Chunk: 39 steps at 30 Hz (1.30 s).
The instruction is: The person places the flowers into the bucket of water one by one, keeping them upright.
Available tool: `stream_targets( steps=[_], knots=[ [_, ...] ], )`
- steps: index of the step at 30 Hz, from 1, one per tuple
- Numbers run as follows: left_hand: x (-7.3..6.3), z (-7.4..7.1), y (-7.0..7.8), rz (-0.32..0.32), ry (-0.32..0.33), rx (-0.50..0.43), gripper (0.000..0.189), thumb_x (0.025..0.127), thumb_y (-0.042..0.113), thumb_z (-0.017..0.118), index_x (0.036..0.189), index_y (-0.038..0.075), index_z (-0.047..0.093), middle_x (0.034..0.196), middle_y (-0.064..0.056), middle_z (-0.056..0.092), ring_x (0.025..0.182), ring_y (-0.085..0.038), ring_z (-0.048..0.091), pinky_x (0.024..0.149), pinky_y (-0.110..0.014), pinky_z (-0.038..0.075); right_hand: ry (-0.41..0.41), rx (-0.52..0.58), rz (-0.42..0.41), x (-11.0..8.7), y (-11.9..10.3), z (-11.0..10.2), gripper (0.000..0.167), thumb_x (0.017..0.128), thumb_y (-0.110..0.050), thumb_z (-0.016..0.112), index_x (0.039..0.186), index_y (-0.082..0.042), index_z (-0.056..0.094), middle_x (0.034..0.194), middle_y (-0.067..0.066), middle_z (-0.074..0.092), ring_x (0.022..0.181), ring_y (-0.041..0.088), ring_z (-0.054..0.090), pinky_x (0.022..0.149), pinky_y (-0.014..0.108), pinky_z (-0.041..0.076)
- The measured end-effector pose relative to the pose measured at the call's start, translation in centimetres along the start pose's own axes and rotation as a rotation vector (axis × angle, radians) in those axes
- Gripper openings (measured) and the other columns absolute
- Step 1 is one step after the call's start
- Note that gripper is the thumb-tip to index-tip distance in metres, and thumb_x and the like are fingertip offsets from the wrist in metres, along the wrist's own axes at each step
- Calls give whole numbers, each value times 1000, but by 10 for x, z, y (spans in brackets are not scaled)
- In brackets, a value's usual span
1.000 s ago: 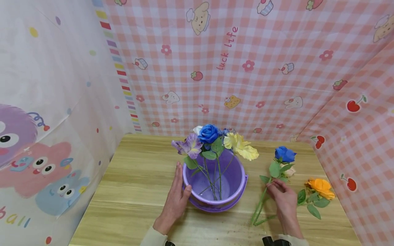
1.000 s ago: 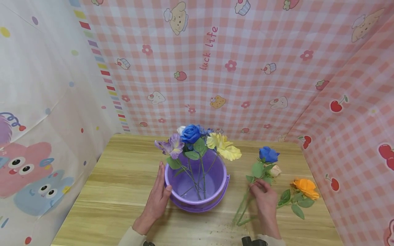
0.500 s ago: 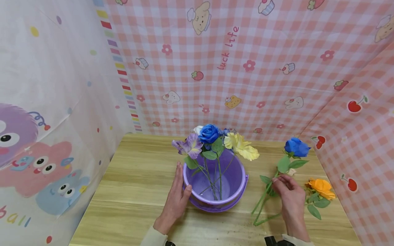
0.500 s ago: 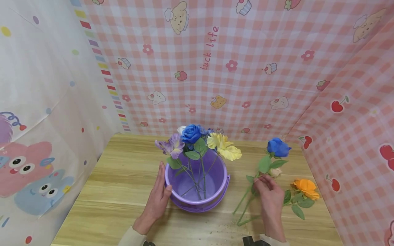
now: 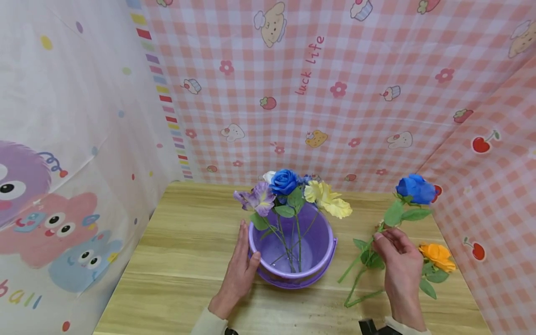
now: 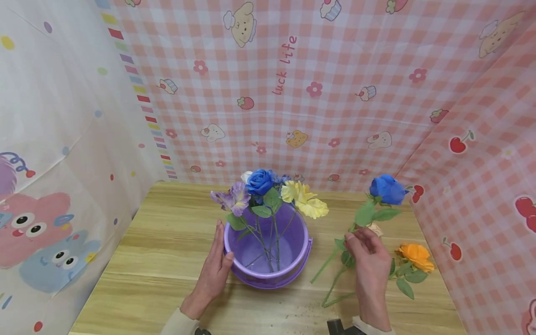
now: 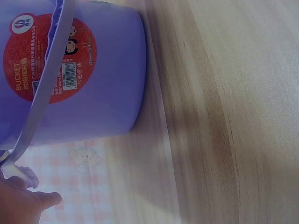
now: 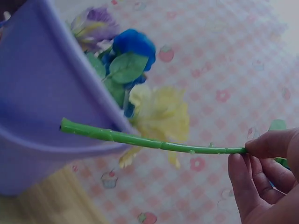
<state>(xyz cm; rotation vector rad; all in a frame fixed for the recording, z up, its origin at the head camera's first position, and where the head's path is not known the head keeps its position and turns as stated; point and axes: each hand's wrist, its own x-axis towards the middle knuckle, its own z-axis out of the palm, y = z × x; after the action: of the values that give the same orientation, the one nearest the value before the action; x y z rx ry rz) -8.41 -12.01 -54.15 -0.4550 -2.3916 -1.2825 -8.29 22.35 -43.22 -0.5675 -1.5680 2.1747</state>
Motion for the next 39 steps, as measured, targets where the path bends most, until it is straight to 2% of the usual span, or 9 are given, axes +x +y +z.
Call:
stream_targets(
  steps=[3,9,16,22,30,39],
  knots=[
    [0,0,0,1,1,5,71,110,32,46,166,3,14,171,-21,15,157,-32,16,125,-23,10,-16,38,-8,-3,-5,4,20,88,10,75,106,3,70,88,4,70,75,12,69,70,23,63],
    [0,0,-1,-8,-9,19,72,108,27,49,166,5,12,173,-15,10,157,-31,15,125,-23,10,-33,67,-25,-8,-14,13,22,89,9,75,110,4,69,93,6,70,80,14,69,74,24,63],
    [0,0,-1,-4,-1,6,71,110,30,46,166,5,12,174,-10,8,157,-33,16,126,-24,10,-61,117,-45,-13,-24,25,20,90,9,74,109,6,68,96,8,70,81,15,71,77,27,64],
    [0,0,-1,-6,-6,20,72,108,25,49,166,4,12,174,-11,8,157,-31,16,125,-23,10,-94,155,-75,-16,-27,37,18,90,9,73,107,6,68,95,9,69,81,16,70,79,28,64],
    [1,-1,2,-40,-25,11,73,108,27,49,167,7,10,173,-15,9,158,-29,14,125,-24,9,-160,175,-145,-19,-22,57,14,91,15,69,101,6,68,91,9,68,78,15,70,76,28,64],
    [0,-1,3,-34,-21,11,73,108,26,49,166,6,11,172,-17,11,157,-30,15,125,-24,9,-239,153,-158,-24,-8,76,18,89,18,67,98,3,66,91,8,68,82,15,72,77,29,65]
  ],
)
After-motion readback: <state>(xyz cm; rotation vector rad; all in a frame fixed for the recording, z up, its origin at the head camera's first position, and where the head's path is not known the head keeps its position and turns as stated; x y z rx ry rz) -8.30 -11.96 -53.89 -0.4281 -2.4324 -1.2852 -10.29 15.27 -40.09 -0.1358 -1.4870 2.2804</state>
